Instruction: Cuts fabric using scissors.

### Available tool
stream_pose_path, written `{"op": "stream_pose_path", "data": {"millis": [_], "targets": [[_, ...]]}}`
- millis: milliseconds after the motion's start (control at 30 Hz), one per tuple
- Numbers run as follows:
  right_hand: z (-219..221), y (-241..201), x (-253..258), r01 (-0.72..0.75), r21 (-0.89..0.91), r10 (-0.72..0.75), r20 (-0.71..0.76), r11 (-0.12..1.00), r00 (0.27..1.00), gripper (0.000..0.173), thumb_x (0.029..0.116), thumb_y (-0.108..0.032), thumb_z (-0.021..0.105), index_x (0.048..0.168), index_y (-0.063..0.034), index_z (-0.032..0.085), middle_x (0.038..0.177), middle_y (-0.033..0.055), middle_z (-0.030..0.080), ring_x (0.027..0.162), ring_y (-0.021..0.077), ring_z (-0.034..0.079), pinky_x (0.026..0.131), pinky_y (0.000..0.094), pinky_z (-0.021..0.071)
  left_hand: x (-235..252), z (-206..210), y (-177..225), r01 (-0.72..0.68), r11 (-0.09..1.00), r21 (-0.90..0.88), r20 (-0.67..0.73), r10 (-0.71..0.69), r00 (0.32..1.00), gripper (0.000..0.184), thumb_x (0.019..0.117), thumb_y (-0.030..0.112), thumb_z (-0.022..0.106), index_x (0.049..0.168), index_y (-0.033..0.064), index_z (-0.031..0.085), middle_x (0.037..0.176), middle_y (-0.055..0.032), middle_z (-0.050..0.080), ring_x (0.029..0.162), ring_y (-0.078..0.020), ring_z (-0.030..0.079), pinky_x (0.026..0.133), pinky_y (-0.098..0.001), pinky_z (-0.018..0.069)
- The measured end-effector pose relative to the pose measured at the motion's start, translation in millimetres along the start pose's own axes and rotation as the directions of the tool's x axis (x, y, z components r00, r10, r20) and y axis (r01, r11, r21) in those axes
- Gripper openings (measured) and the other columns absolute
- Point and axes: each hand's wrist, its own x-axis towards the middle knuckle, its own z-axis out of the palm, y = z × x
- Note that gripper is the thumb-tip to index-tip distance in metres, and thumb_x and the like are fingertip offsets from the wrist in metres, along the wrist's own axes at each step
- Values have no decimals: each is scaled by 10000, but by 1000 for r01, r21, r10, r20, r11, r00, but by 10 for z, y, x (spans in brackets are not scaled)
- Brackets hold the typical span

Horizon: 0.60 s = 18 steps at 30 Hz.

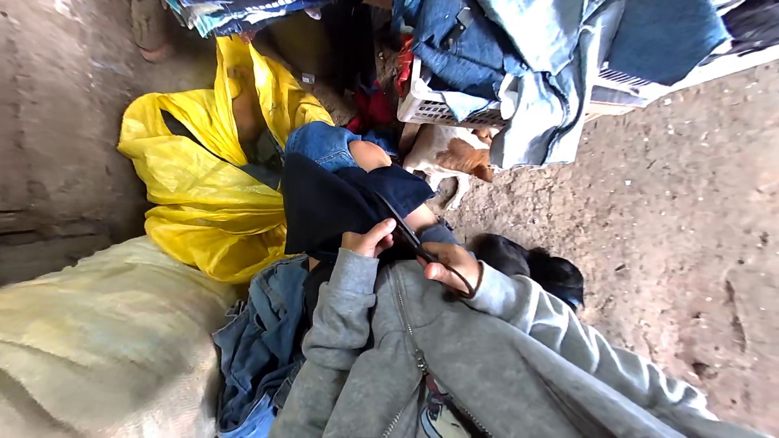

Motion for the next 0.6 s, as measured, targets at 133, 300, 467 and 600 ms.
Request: {"op": "stream_pose_path", "data": {"millis": [133, 300, 467, 600], "targets": [[4, 37, -57, 38, -69, -41, -43, 997, 998, 530, 815, -610, 709, 832, -89, 611, 621, -150, 454, 515, -75, 393, 490, 146, 333, 18, -17, -19, 44, 999, -25, -14, -44, 999, 285, 934, -88, 614, 698, 71, 598, 549, 29, 608, 490, -52, 600, 552, -192, 552], [-4, 36, -74, 47, -39, -47, -14, 998, 999, 606, 829, -660, 664, 890, -60, 612, 649, -137, 468, 526, -74, 399, 495, 135, 336, 49, -4, -50, 46, 999, -22, -21, -47, 999, 247, 928, -70, 642, 721, 64, 635, 558, 26, 624, 492, -51, 610, 552, -196, 558], [-47, 3, 22, -26, 94, 20, 73, 995, 997, 778, 664, -884, 621, 888, -141, 576, 589, -161, 432, 456, -57, 394, 436, 144, 346, -27, 11, -3, 55, 998, 27, -2, -55, 999, 204, 907, -109, 650, 781, 45, 605, 587, 21, 630, 527, -55, 618, 589, -202, 562], [-46, 27, 31, 20, 3, -20, -4, 1000, 1000, 672, 721, -775, 683, 839, -117, 608, 618, -164, 456, 499, -81, 389, 471, 138, 331, 10, -35, -22, 57, 998, -10, 9, -57, 998, 225, 915, -90, 644, 750, 62, 638, 573, 28, 626, 508, -53, 608, 569, -198, 554]]}}
